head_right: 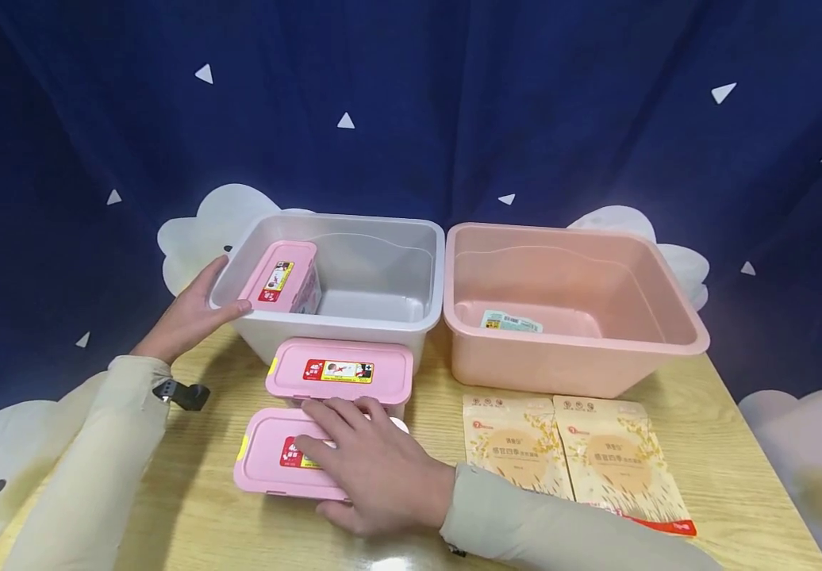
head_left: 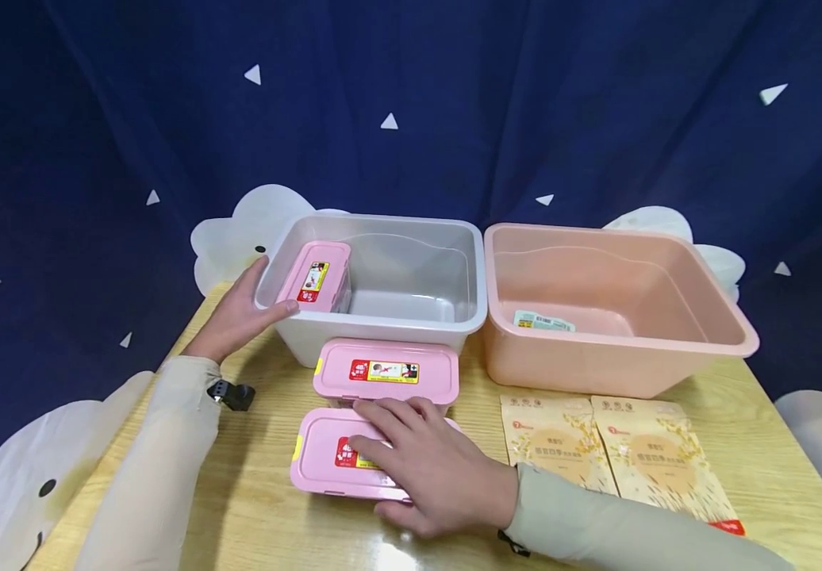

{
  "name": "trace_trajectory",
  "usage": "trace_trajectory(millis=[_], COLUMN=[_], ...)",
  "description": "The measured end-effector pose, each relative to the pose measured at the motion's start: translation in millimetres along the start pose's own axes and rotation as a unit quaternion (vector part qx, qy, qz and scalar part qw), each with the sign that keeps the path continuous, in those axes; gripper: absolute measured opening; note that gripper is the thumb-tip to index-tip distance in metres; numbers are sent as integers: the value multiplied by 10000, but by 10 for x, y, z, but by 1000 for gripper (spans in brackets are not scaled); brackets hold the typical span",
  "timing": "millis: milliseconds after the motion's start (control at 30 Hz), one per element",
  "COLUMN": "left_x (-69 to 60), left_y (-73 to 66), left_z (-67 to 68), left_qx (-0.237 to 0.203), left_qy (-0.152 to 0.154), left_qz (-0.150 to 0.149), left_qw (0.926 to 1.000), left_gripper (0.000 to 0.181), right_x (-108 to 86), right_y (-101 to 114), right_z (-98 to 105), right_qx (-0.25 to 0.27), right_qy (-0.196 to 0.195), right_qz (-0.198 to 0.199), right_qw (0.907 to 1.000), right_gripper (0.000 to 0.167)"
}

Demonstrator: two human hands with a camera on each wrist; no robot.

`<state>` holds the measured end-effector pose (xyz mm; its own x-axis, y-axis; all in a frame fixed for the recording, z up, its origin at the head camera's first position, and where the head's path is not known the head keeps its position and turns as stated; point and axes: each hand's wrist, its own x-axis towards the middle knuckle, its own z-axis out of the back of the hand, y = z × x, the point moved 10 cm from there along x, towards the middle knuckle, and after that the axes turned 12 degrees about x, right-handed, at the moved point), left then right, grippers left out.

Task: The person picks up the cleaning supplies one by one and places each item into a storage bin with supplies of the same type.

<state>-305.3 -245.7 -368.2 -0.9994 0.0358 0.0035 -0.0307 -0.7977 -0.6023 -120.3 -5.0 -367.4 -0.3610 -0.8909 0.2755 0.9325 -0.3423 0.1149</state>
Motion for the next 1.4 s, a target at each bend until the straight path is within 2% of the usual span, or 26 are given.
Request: trace_trajectory(millis=[267, 500, 733, 1000, 1200, 1400], left_x=[-6, -15, -6, -7, -12, 4], left_y=[5, 21, 17, 26, 41, 50], left_z=[-7, 13, -4, -3, 29, 8], left_qx=[-79, -17, -154, -26, -137, -146], left_qy=[48, 15, 77, 105, 45, 143], left_qz=[84, 143, 183, 214, 261, 266], left_qw=[9999, 9999, 9997, 9997, 9996, 9994], left_gripper=[101, 103, 102, 103, 102, 104], right_x=[-3, 50, 43, 38, 74, 66], right_y=[16, -66, -62, -74, -80, -59], right_z=[-14, -18, -13, -16, -17, -26], right_qx=[-35, 197, 205, 317, 328, 300], right_qy=[16, 97, 66, 99, 198, 302], right_qz=[-14, -171, -64, -142, -181, -278], right_qw=[10000, 9996, 9997, 9993, 9991, 9987], right_gripper=[71, 68, 66, 67, 69, 72])
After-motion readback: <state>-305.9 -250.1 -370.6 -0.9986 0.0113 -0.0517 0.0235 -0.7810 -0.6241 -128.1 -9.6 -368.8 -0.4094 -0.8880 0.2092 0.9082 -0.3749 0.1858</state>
